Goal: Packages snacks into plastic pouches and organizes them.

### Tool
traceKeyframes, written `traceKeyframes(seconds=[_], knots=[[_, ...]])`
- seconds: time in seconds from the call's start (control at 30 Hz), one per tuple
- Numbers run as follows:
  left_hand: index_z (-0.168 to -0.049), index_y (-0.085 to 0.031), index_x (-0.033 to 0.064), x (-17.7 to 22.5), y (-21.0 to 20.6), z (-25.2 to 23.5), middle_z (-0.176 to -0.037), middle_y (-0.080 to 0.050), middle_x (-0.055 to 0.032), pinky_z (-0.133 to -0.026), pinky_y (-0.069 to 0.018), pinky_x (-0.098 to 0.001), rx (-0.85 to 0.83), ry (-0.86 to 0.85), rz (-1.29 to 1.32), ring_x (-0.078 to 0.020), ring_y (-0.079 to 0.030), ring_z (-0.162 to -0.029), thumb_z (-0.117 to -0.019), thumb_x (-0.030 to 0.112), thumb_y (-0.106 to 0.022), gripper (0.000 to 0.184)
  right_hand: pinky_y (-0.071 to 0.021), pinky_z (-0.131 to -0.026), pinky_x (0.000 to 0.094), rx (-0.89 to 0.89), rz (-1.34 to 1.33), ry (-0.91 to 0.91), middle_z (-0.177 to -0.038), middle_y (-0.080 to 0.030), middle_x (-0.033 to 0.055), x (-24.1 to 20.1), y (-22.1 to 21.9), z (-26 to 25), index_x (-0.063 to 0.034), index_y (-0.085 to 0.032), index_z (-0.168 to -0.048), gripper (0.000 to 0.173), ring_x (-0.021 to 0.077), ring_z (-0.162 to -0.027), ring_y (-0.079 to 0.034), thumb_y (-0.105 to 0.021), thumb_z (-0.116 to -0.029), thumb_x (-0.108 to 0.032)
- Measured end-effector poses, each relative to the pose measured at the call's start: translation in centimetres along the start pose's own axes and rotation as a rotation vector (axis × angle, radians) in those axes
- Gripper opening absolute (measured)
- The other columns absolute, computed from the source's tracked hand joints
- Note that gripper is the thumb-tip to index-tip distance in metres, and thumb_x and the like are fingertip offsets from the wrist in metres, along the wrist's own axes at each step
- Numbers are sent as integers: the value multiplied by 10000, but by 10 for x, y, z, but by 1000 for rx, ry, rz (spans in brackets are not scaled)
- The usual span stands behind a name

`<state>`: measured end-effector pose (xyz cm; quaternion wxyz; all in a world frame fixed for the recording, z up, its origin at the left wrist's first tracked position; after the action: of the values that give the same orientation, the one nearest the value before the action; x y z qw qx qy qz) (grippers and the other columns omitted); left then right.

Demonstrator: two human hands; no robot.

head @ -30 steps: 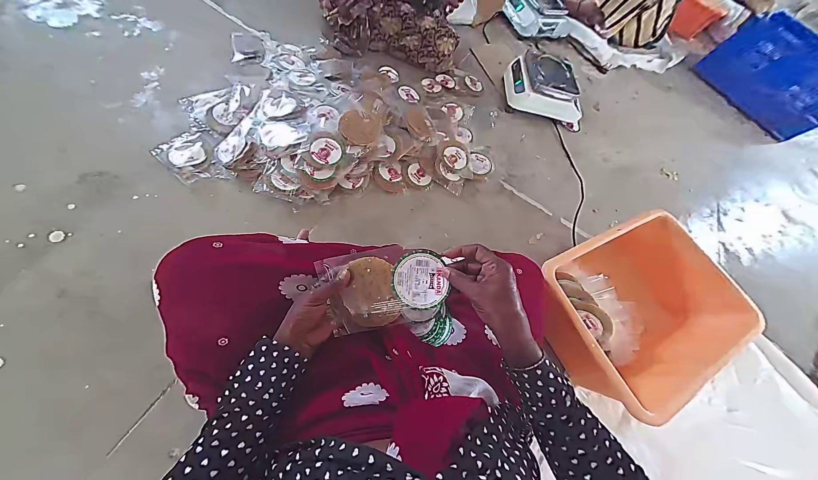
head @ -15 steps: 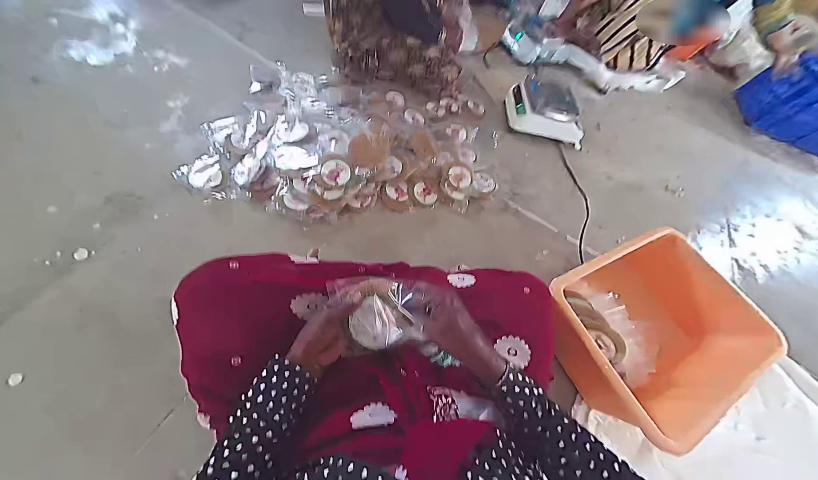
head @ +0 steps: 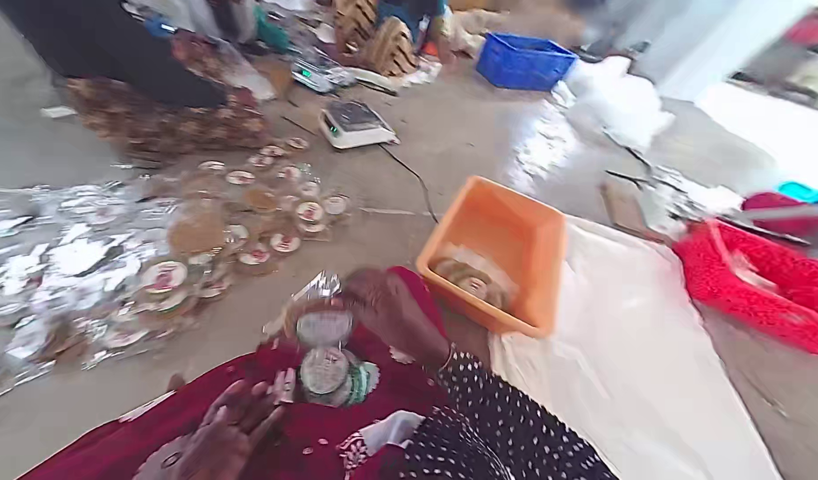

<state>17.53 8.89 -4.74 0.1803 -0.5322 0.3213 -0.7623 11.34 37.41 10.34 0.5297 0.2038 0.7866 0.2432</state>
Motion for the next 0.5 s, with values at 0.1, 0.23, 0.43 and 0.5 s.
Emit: traceKeyframes(seconds=[0.1,0.23,0.43,0.5], knots=[[-1255,-687,190,0,3,-3,-1197,-733,-80,-986,-566,-489,-8,55,-4,-261,-706,-1117,-1021,331,-570,298,-505,-1029,476,204,296,106,-1159,-715,125,17,89,3,-49,-759,-1046,141,271,-1169,-647,-680,-962,-130],[-1241,-678,156,3,2,-11,-1171,-740,-90,-973,-577,-467,47,96,-16,-262,-718,-1085,-1091,278,-382,354,-489,-1050,513,249,528,4,-1222,-715,109,69,176,21,-53,-750,-1082,190,263,-1187,-656,-603,-1012,-150],[-1251,-628,93,21,0,-21,-1111,-731,-110,-884,-610,-466,169,47,-127,-272,-727,-988,-1082,244,-357,354,-460,-1010,652,3,719,-275,-1135,-715,192,172,200,71,-30,-747,-1045,120,400,-1125,-657,-654,-981,-72],[-1251,-606,56,36,-2,-25,-1097,-729,-126,-866,-616,-456,226,14,-138,-273,-730,-973,-1080,206,-326,361,-455,-1002,687,-31,693,-343,-1130,-716,209,182,195,71,-43,-759,-1038,108,436,-1124,-652,-701,-947,-41]])
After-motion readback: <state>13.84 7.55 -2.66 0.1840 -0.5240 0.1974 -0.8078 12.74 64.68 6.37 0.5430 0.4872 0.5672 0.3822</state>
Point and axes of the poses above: each hand's wrist, its own z-axis away from the middle knuckle, its own y-axis out of the back of the hand, x = y × z, the point moved 4 cm from there along -z, towards the middle knuckle
